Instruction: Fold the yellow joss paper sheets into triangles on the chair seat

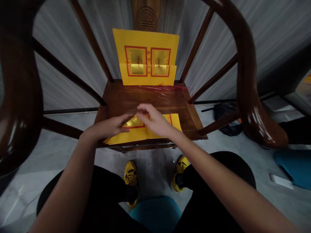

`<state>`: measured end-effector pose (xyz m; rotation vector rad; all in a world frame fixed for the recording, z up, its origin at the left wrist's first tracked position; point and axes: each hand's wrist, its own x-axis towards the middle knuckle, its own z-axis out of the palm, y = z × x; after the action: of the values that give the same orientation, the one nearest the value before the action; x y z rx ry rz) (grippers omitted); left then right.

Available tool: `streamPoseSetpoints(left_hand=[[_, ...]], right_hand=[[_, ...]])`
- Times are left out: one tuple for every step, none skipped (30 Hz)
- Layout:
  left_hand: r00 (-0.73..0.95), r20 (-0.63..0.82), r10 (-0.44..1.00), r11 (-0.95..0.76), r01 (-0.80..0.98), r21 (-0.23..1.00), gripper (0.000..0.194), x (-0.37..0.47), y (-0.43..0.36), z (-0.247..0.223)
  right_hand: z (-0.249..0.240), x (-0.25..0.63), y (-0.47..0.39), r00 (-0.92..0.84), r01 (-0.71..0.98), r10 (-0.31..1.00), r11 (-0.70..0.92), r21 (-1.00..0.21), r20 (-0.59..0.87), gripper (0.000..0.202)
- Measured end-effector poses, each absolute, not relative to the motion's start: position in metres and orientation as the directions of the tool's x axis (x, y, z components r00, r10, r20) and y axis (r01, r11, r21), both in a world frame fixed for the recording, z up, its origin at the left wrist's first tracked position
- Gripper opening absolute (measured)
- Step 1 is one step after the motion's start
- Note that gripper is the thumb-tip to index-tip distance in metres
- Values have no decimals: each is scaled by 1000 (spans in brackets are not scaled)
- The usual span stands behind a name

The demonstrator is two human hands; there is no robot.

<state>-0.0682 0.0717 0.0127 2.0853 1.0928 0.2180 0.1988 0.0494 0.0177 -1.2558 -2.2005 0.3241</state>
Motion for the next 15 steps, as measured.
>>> streamPoseSetpoints(left_hand=[[610,-201,767,-347,657,669,82,-69,71,14],[603,-207,770,-352,673,650,77,-71,71,15],[602,-208,771,-359,680,640,73,-73,71,15],[604,-202,770,-364,678,638,70,-74,71,15],[609,-194,769,-369,670,644,68,-75,71,15],[614,-188,766,-371,661,652,66,-76,71,15],[618,-187,763,-366,653,663,64,-77,70,16],[618,-190,763,-357,648,673,63,-77,70,17],[615,-193,765,-345,644,683,62,-77,69,18],[612,-192,767,-337,639,692,62,-76,68,19],[613,-189,767,-333,633,699,62,-74,67,21],[616,-183,766,-335,626,705,62,-73,66,22],[624,-178,761,-340,617,710,62,-72,65,23],[637,-176,751,-344,604,719,62,-72,64,24],[653,-175,737,-348,588,730,64,-72,63,25]], right_hand=[[8,197,43,-434,667,837,548,-506,334,49],[-3,195,35,-483,628,824,561,-540,296,59],[-15,194,27,-527,598,811,567,-566,255,71],[-26,193,19,-560,586,799,570,-577,220,84],[-36,191,12,-578,593,793,570,-569,192,96],[-43,189,7,-584,606,790,577,-547,186,102],[-49,186,4,-583,623,791,583,-522,187,105],[-52,182,2,-581,636,791,589,-498,193,106],[-53,178,2,-580,647,790,596,-476,200,106],[-53,174,3,-579,656,789,601,-456,206,106],[-53,170,4,-579,666,788,605,-436,208,107],[-52,166,6,-581,676,787,608,-417,206,109],[-51,163,7,-583,684,787,610,-400,203,110],[-50,160,9,-586,691,786,612,-385,198,110],[-50,158,10,-590,694,784,614,-375,194,110]])
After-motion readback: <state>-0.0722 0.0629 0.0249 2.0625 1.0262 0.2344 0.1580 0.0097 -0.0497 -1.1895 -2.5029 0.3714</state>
